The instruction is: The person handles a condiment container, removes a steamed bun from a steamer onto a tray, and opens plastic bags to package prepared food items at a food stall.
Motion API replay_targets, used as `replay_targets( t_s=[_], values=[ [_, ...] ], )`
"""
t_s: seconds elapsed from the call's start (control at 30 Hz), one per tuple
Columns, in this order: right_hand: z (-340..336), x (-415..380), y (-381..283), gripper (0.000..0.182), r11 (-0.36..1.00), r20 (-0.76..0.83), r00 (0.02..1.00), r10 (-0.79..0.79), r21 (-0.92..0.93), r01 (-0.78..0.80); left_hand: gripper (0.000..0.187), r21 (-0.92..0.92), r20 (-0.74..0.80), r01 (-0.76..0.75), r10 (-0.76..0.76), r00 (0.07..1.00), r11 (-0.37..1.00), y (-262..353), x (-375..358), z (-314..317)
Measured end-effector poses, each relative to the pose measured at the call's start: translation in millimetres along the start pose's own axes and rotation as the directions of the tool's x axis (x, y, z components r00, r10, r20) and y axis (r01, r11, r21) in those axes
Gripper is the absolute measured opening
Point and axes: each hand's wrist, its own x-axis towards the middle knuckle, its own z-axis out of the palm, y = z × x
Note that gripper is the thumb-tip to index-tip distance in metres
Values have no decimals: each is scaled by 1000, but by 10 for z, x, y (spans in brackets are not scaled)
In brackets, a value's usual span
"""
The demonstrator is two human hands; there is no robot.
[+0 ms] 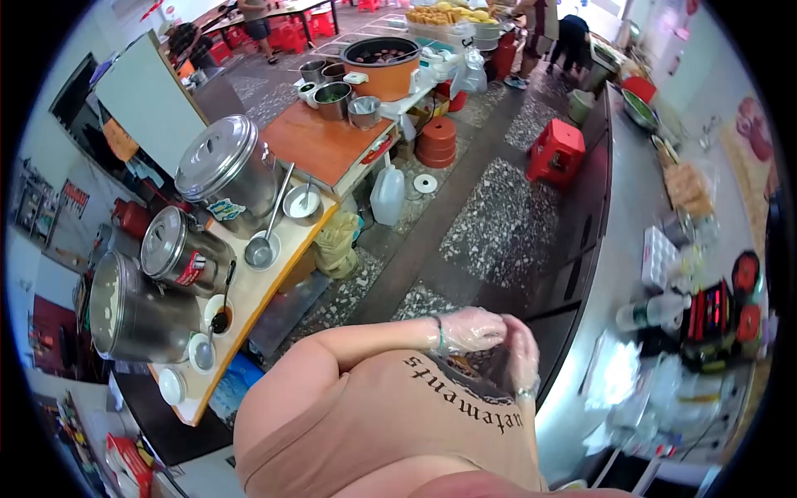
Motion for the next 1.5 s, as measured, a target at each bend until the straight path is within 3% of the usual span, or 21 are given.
replay_targets(
  t_s=[0.1, 0.17, 0.23, 0.37, 0.4, 0.47, 0.5, 0.53, 0.63, 0.73, 0.77, 0.83, 0.9, 0.93, 1.0, 1.03, 1.07, 1.1, 1.23, 1.4, 1.5],
  values=[
    [-71, 832, -371, 33, 877, 245, 969, 34, -472, 89, 23, -108, 13, 65, -64, 998, 992, -144, 492, -279],
    [-73, 1568, -478, 34, 867, 579, 809, -103, -346, 358, 31, -136, 196, 347, -318, 928, 928, -321, 784, -564],
    [79, 2112, -541, 34, 733, 733, 667, -134, -380, 564, 37, 26, 226, 239, -239, 944, 971, -930, 1022, -452],
    [505, 3096, -816, 26, 532, 855, 398, -334, -177, 828, 39, -167, -473, 38, -114, 874, 985, -1834, 1306, -879],
    [603, 3338, -832, 19, 631, 791, 386, -475, 0, 776, 40, -180, -622, -30, -90, 778, 983, -1945, 1363, -1153],
    [671, 3829, -864, 16, 722, 763, 474, -439, -15, 692, 32, -756, -475, -57, -488, 732, 652, -2108, 1463, -1797],
    [690, 4093, -881, 14, 801, 732, 556, -394, -23, 598, 29, -874, -434, -177, -565, 701, 452, -2120, 1564, -2103],
    [709, 4408, -879, 10, 830, 721, 585, -371, -25, 557, 30, -863, -465, -162, -627, 625, 479, -2049, 1690, -2397],
    [704, 5126, -715, 22, 984, 736, 675, -37, -90, 153, 39, -819, -363, -54, -443, 819, 571, -2246, 2043, -3091],
    [807, 5740, -804, 26, 971, 789, 605, 104, -212, 109, 38, -856, 14, 179, -324, 946, 484, -2342, 2384, -3748],
    [860, 5944, -824, 33, 987, 813, 578, 61, 37, -156, 35, -879, 6, 120, -242, 970, 460, -2551, 2536, -3882],
    [983, 6309, -842, 41, 862, 830, 557, 9, 276, -424, 36, -930, -42, 15, -147, 988, 366, -2865, 2770, -4074],
    [1105, 6630, -891, 56, 488, 839, 531, -115, 513, -706, 37, -938, -254, -220, -99, 962, 267, -3185, 2972, -4181],
    [1181, 6845, -991, 70, 360, 859, 482, -170, 510, -781, 39, -944, -305, -305, -18, 952, -125, -3571, 3055, -4133],
    [1274, 7304, -1102, 76, 526, 770, 617, -164, 597, -605, 41, -804, -397, -328, 39, 917, -496, -3808, 3268, -4258],
    [1301, 7566, -1169, 77, 644, 748, 632, -203, 588, -490, 43, -829, -433, -517, -339, 835, -215, -3827, 3358, -4317],
    [1290, 7784, -1237, 78, 802, 678, 706, -204, 530, -276, 45, -823, -492, -555, -639, 592, 120, -3727, 3446, -4470],
    [1259, 7998, -1279, 78, 906, 595, 770, -231, 420, -52, 47, -811, -416, -582, -639, 647, -62, -3656, 3538, -4676],
    [1023, 8879, -1360, 95, 945, 694, 666, -275, 323, 54, 55, -754, -643, -524, -612, 460, 397, -3839, 4017, -5064],
    [767, 9801, -1211, 96, 960, 922, 296, -251, 199, 194, 61, -513, -846, -238, -438, 304, 825, -4265, 4826, -5446],
    [706, 10252, -1432, 100, 911, 956, 96, -278, 231, 342, 61, -480, -868, -304, -495, 31, 823, -4263, 5288, -5794]
  ],
)
